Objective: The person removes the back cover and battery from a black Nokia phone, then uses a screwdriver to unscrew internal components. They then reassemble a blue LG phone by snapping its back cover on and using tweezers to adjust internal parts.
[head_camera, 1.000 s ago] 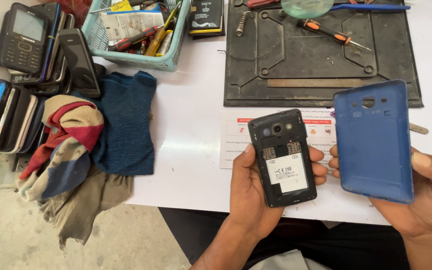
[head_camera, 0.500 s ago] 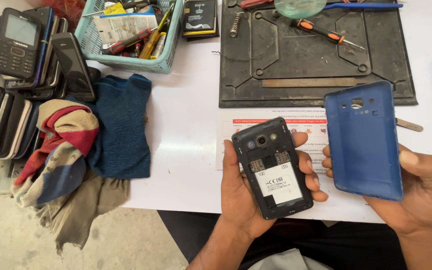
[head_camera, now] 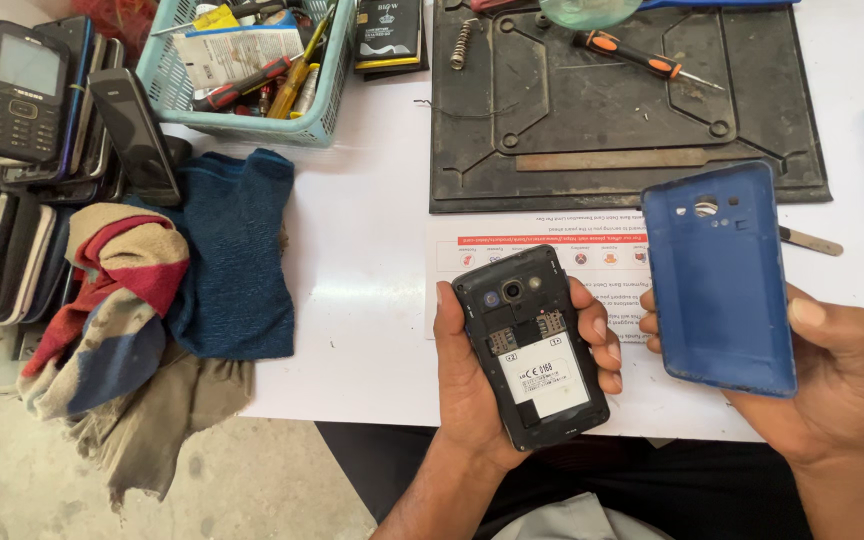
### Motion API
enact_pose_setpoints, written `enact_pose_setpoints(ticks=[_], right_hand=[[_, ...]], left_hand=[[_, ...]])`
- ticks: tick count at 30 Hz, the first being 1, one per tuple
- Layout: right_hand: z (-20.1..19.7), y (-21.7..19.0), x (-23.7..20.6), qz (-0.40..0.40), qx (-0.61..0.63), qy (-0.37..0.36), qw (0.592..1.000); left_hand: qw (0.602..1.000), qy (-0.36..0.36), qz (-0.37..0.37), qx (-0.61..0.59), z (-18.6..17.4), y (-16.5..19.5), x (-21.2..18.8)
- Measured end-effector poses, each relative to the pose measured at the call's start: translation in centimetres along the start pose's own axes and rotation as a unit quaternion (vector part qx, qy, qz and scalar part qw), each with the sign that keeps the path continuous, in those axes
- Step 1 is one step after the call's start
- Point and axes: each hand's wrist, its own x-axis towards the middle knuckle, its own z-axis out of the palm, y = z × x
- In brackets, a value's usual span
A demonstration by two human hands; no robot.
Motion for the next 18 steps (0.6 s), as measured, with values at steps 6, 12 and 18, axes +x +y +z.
enact_pose_setpoints(ticks=[6, 12, 18], right_hand=[[0.05, 0.0, -0.06, -0.004, 0.003, -0.007, 1.0], [0.0, 0.13, -0.17, -0.01, 0.011, -0.009, 1.0], [0.06, 0.14, -0.23, -0.01, 0.001, -0.002, 1.0]], left_hand=[[1.0, -0.01, 0.001, -0.013, 0.48, 0.01, 0.07], [0.999, 0.038, 0.002, 0.011, 0.59, 0.14, 0.12], [0.998, 0.041, 0.008, 0.04, 0.2, 0.09, 0.44]])
